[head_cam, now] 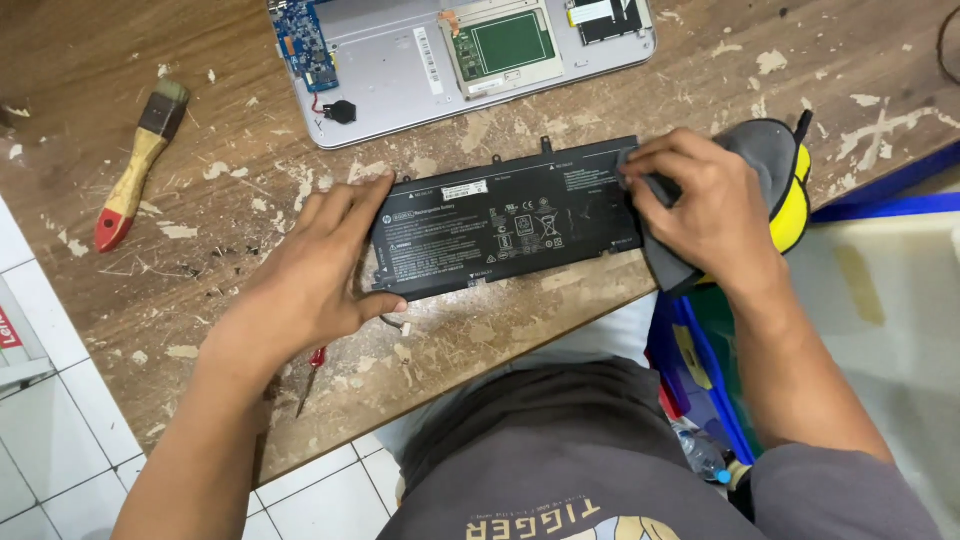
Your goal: Cleaning a laptop battery and the internal chassis of a laptop using a cloth and a brush before installation.
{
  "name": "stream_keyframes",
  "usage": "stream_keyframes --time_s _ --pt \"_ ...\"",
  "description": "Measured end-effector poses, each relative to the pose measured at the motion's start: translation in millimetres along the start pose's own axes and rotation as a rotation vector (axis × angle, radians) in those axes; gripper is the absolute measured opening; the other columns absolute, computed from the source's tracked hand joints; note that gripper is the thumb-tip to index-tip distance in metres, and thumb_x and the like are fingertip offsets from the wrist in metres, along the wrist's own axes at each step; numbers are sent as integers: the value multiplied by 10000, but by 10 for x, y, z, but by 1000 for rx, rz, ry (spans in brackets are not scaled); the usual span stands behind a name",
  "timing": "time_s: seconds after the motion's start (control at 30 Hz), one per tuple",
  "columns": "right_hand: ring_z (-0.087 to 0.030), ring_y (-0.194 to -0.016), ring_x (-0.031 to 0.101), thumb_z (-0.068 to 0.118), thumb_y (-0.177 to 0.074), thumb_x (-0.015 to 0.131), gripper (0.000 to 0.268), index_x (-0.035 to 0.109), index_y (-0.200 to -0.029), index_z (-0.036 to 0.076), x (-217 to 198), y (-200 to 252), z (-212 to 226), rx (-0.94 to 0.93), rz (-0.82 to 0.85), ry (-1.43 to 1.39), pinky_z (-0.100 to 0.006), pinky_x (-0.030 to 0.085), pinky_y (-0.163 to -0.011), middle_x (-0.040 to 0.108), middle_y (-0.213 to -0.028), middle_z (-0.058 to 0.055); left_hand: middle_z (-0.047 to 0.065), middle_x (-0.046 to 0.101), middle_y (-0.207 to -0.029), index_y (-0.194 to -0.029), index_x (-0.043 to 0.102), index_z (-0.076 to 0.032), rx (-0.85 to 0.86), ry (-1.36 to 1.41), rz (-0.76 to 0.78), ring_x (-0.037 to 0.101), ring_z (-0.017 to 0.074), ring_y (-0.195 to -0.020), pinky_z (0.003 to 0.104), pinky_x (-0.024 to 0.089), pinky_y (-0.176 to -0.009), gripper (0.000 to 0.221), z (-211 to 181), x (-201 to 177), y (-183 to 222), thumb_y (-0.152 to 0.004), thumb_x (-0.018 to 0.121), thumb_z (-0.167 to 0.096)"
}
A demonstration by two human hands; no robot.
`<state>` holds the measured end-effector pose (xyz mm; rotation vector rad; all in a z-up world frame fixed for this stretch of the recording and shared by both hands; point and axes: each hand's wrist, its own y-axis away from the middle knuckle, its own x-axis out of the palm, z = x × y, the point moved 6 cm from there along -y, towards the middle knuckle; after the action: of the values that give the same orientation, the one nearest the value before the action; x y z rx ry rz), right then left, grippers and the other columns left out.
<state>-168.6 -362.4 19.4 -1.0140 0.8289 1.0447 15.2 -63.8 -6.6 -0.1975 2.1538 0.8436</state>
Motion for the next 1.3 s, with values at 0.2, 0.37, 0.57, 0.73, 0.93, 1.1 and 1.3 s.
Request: stream_keyframes --time_s 0.2,0.37,0.57,0.73,0.93,1.1,1.3 --pt "-202 -868 747 95 -949 773 52 818 -972 81 17 290 26 34 270 -148 -391 596 -746 741 -998 -21 171 368 -1688 -1742 252 -110 155 -9 -96 325 372 -1554 553 260 -1300 1243 27 22 -5 -762 971 -372" --pt "-224 -925 734 37 -966 789 75 820 -1034 41 66 228 -51 58 193 -195 -379 587 -814 728 -1023 -72 155 357 -1701 -1735 274 -124 143 -49 -86 298 380 -1571 578 252 -1300 1217 52 69 -32 -769 961 -403" --pt "-294 -1016 717 -12 -994 740 142 837 -1084 40 142 -138 -194 103 9 -60 -445 572 -883 711 -1099 -105 193 408 -1665 -1716 309 -48 234 -58 -142 343 393 -1548 590 278 -1289 1188 29 81 -15 -781 957 -392" --pt "-341 -939 744 58 -1054 763 76 812 -1099 22 445 -452 127 79 4 116 -528 646 -715 699 -1120 -120 222 389 -1667 -1712 292 -20 238 -10 -152 318 412 -1551 583 282 -1279 1251 6 54 9 -739 994 -375" --pt "-231 -785 716 115 -1123 616 193 784 -1113 20 899 -643 1035 -126 60 157 -333 612 -632 757 -1031 -121 260 200 -1772 -1774 -52 -201 74 116 -72 142 468 -1625 590 105 -1329 1462 -108 -45 67 -777 1016 -264" --pt "-314 -609 694 24 -1071 595 204 747 -971 -68 913 -788 1616 -190 192 -188 -432 552 -363 584 -1348 -212 241 422 -1655 -1764 -84 -112 136 63 -130 425 403 -1477 580 310 -1292 1589 -36 -9 34 -686 1072 -274" --pt "-405 -859 712 254 -1090 665 333 579 -1279 -6 1085 -714 1609 -110 165 -272 -487 585 -586 566 -1186 -188 358 416 -1619 -1741 -87 -41 276 67 -210 451 504 -1427 619 295 -1268 1580 -27 -14 26 -689 1067 -278"
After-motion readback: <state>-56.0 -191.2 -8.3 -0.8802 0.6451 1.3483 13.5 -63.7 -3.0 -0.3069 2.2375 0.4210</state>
